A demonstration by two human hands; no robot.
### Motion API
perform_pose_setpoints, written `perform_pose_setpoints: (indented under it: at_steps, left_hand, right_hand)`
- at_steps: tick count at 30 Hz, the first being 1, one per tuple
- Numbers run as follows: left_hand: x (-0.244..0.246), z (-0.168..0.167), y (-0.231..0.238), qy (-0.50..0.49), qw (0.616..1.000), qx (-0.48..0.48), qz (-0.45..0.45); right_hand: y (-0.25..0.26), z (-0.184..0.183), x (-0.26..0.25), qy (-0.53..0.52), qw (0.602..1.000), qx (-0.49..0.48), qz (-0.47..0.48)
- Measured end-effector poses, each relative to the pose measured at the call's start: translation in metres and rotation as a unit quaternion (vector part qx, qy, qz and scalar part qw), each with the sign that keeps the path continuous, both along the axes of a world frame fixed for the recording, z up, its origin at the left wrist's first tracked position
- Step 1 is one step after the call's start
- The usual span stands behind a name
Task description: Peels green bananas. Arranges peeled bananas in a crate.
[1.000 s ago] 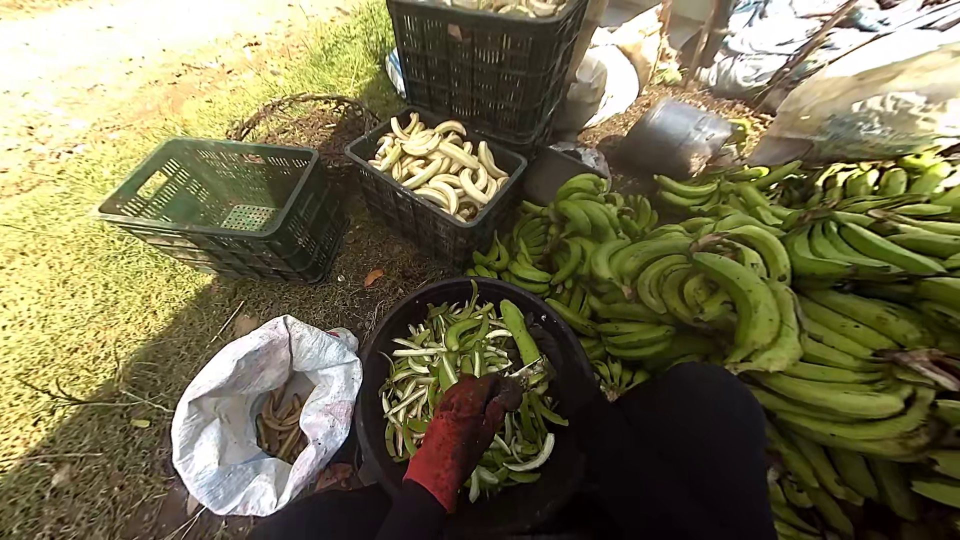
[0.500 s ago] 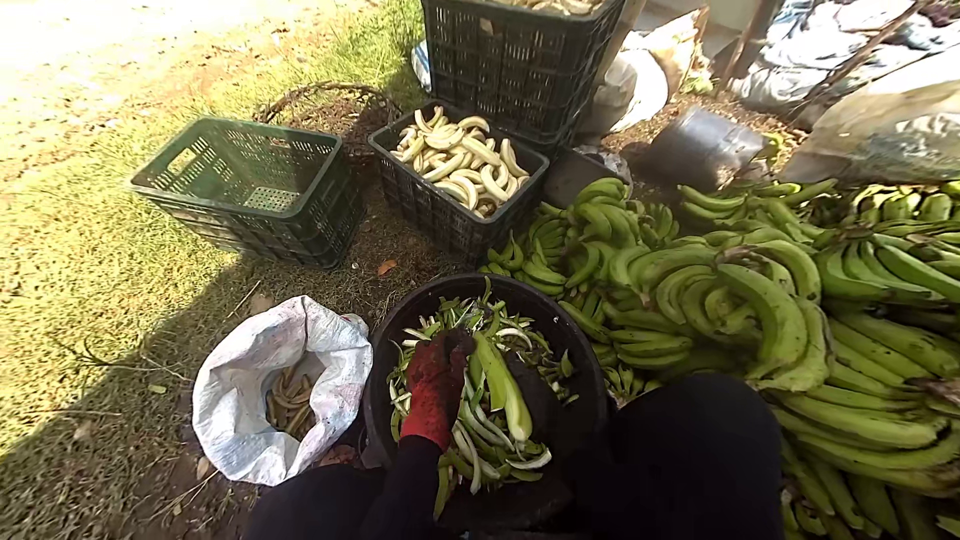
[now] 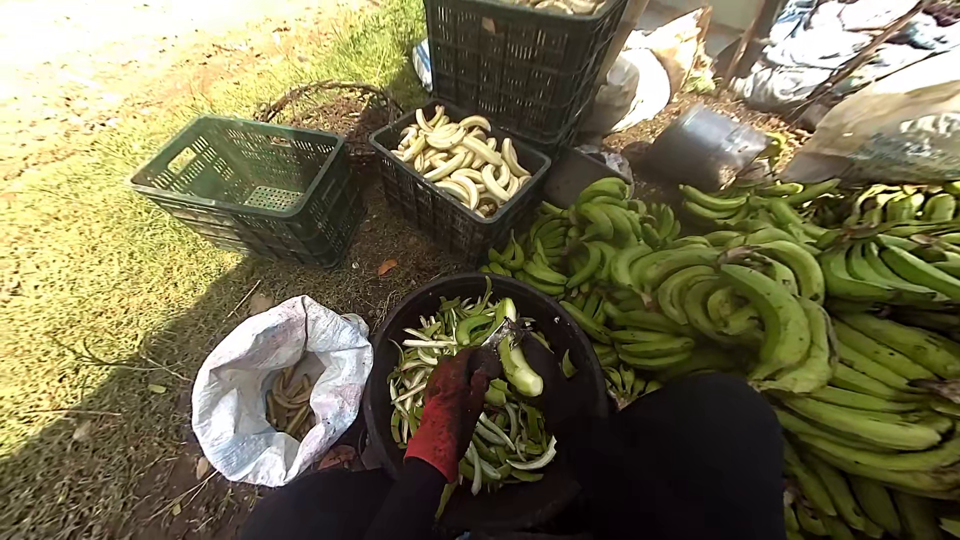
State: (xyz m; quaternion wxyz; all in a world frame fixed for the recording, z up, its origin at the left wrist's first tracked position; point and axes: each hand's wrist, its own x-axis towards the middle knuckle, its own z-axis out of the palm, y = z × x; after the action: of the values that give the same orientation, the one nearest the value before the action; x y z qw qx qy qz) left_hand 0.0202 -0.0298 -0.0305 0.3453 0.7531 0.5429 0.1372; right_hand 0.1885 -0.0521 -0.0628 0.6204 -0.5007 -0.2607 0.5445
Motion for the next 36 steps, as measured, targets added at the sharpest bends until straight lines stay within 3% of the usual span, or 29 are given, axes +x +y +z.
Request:
perform_pose_setpoints:
  at_steps: [3,5,8,10,11,14,16,18,21,23,25,27,30,34,36]
  left_hand:
    - [-0.01,-0.006,0.031,0.042,0.998,0.025,0.047]
    - [-0.012,-0.01,0.032,0.021,0.998,0.033,0.057]
    - [-0.003,-0.003,0.01,-0.002,1.0,0.015,0.006]
    - [0.005,0.004,-0.009,-0.005,0.999,0.002,-0.034]
    - [0.009,0.007,-0.016,-0.001,0.999,-0.007,-0.043]
    - [0.014,0.012,-0.023,0.005,1.0,-0.007,-0.024]
    - [0.014,0.009,-0.017,0.011,1.0,0.009,-0.012]
    - [0.012,0.008,-0.006,0.015,1.0,-0.01,-0.006]
    - [0.004,-0.002,0.017,0.013,1.0,-0.001,0.002]
    - [-0.004,-0.009,0.033,0.023,1.0,0.016,0.014]
    - [-0.008,-0.014,0.04,0.025,0.999,0.012,0.031]
    - [-0.006,-0.013,0.036,0.002,1.0,0.009,0.027]
    - [0.005,-0.005,0.013,-0.029,0.998,0.041,-0.029]
    - [0.017,0.001,-0.013,0.018,0.988,0.139,-0.067]
    - [0.018,-0.002,-0.013,0.021,0.986,0.16,-0.042]
  right_hand:
    - [-0.023,-0.005,-0.01,0.06,0.982,-0.083,0.161]
    - [-0.028,-0.005,-0.007,0.032,0.981,-0.105,0.159]
    - [-0.009,-0.023,0.009,-0.034,0.999,-0.04,0.017]
    - [0.015,-0.012,0.014,-0.005,0.995,0.008,-0.104]
    - [0.024,0.002,0.016,0.01,0.985,-0.007,-0.17]
    - [0.045,0.016,0.023,-0.077,0.943,-0.065,-0.317]
    - [0.049,0.02,0.019,-0.115,0.93,-0.084,-0.339]
    - [0.043,0.025,0.008,-0.131,0.944,-0.108,-0.283]
    - [0.014,0.016,0.0,-0.142,0.986,-0.089,-0.007]
    - [-0.004,0.019,0.003,-0.181,0.958,-0.105,0.198]
    - [-0.012,0.016,0.008,-0.17,0.928,-0.122,0.309]
    - [-0.01,-0.005,0.015,-0.131,0.952,-0.108,0.257]
    - [0.011,-0.029,0.024,-0.108,0.989,-0.098,0.019]
    - [0.033,0.074,0.009,0.114,0.958,-0.181,-0.19]
    - [0.033,0.084,0.005,0.151,0.952,-0.172,-0.204]
